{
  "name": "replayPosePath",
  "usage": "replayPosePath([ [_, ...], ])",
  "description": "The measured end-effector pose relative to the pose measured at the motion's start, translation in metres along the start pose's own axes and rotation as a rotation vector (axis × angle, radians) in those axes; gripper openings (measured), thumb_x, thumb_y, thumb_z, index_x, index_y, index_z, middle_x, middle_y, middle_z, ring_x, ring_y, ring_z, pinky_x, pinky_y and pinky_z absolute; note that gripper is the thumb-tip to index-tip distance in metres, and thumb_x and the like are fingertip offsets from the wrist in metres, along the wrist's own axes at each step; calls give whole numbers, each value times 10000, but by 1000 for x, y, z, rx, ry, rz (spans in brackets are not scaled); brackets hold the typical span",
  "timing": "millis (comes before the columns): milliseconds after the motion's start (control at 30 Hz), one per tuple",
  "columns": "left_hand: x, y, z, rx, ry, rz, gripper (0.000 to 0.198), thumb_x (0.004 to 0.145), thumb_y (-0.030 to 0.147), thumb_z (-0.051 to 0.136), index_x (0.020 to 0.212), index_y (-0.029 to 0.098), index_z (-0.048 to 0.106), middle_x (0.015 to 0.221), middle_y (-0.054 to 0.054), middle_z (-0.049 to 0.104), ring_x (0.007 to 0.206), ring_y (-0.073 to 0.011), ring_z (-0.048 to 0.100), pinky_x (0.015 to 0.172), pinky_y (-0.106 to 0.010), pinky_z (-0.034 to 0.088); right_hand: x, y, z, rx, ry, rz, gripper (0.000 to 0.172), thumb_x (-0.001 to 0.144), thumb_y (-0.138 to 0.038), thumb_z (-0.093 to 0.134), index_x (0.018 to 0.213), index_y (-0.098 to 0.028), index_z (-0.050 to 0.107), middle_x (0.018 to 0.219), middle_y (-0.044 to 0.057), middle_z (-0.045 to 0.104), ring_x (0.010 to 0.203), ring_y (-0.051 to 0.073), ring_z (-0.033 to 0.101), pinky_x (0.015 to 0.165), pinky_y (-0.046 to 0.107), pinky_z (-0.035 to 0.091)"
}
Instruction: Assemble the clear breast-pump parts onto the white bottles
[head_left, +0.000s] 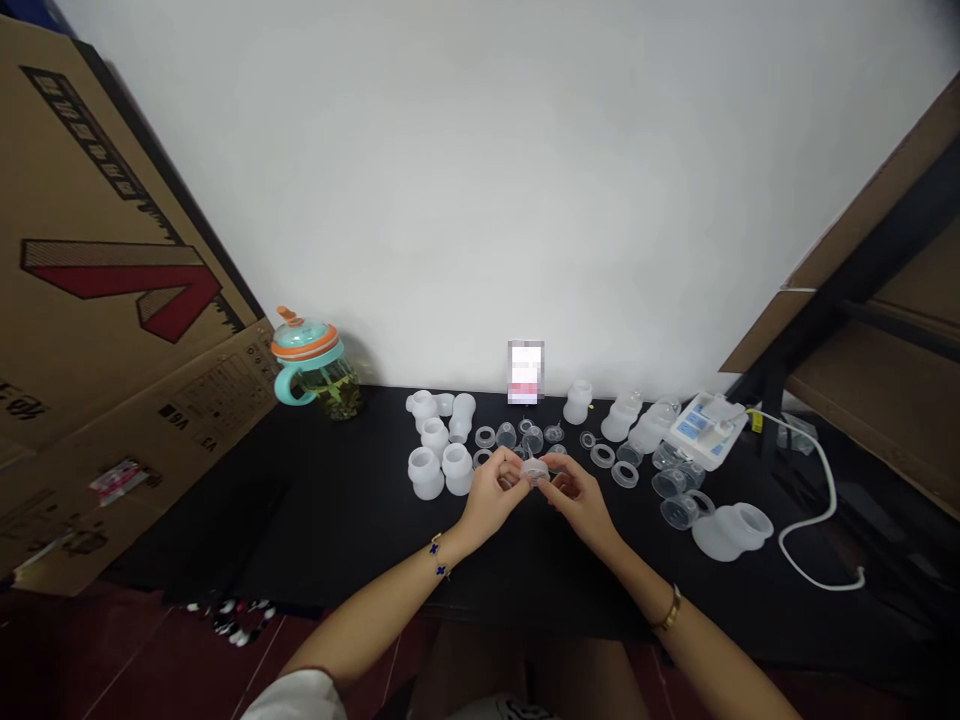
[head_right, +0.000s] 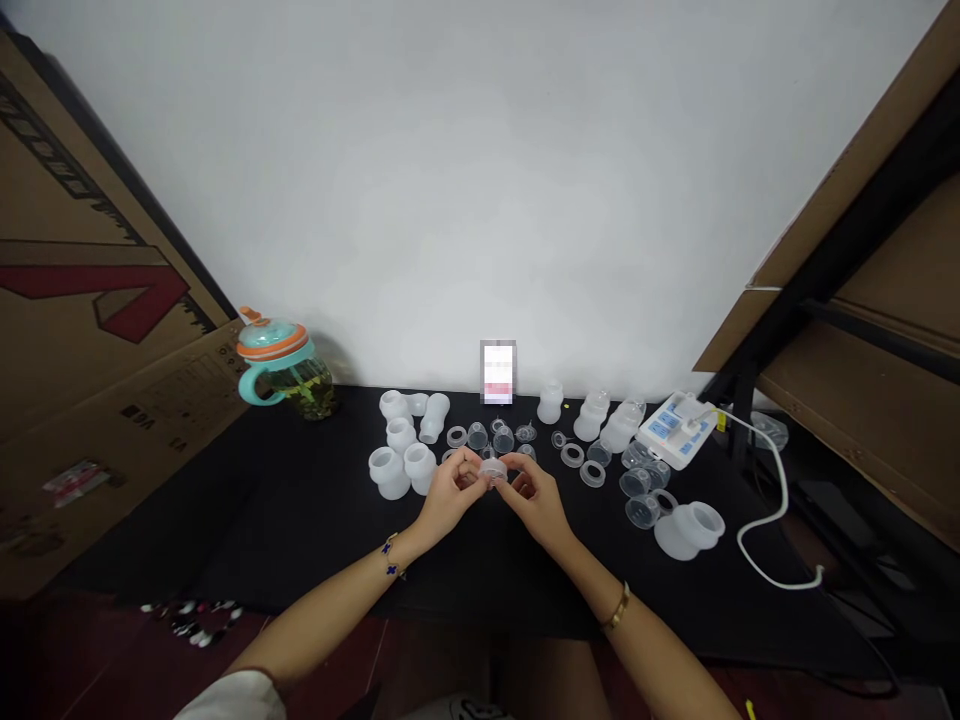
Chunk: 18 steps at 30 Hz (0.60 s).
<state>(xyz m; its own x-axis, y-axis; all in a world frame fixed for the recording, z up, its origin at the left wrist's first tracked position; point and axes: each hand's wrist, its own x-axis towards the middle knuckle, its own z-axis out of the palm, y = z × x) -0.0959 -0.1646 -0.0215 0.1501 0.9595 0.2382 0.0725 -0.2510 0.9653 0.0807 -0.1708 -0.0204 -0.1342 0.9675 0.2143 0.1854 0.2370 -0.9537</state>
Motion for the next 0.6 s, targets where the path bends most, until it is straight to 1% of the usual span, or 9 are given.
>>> replayPosePath([
  [133, -2, 2, 0, 53, -27, -4, 214, 864, 344, 675, 863, 210, 509, 674, 32, 637, 594, -126, 559, 552, -228, 365, -1, -1, 2, -79, 55, -48, 264, 841, -419, 694, 1047, -254, 682, 861, 21, 693, 577, 147, 544, 522, 284, 402],
  [233, -2, 2, 1, 94, -37, 7, 187, 861, 321, 670, 868, 213, 519, 746, 14, 666, 667, -144, 616, 567, -229, 393, -2, -3, 3, -92, 87, -51, 257, 832, -439, 697, 1010, -254, 674, 768, 3, 659, 558, 150, 523, 509, 280, 380],
  [300, -2, 2, 2, 113, -38, 13, 174, 856, 307, 670, 860, 212, 524, 755, 8, 672, 687, -149, 634, 572, -229, 405, -2, -4, 3, -105, 97, -57, 241, 826, -427, 700, 986, -253, 658, 716, -13, 628, 542, 146, 510, 504, 275, 363],
  [433, -2, 4, 2, 111, -34, 17, 177, 839, 290, 678, 817, 207, 523, 716, 12, 661, 659, -144, 628, 567, -230, 411, -3, -2, 4, -142, 102, -66, 199, 822, -390, 696, 946, -253, 623, 609, -47, 548, 523, 146, 493, 506, 269, 347],
  [600, -2, 6, 1, 109, -34, 15, 190, 818, 280, 688, 782, 204, 518, 685, 23, 643, 633, -135, 609, 565, -229, 406, -4, 1, 5, -149, 106, -71, 186, 809, -378, 704, 915, -252, 617, 597, -55, 530, 511, 141, 484, 499, 264, 335],
])
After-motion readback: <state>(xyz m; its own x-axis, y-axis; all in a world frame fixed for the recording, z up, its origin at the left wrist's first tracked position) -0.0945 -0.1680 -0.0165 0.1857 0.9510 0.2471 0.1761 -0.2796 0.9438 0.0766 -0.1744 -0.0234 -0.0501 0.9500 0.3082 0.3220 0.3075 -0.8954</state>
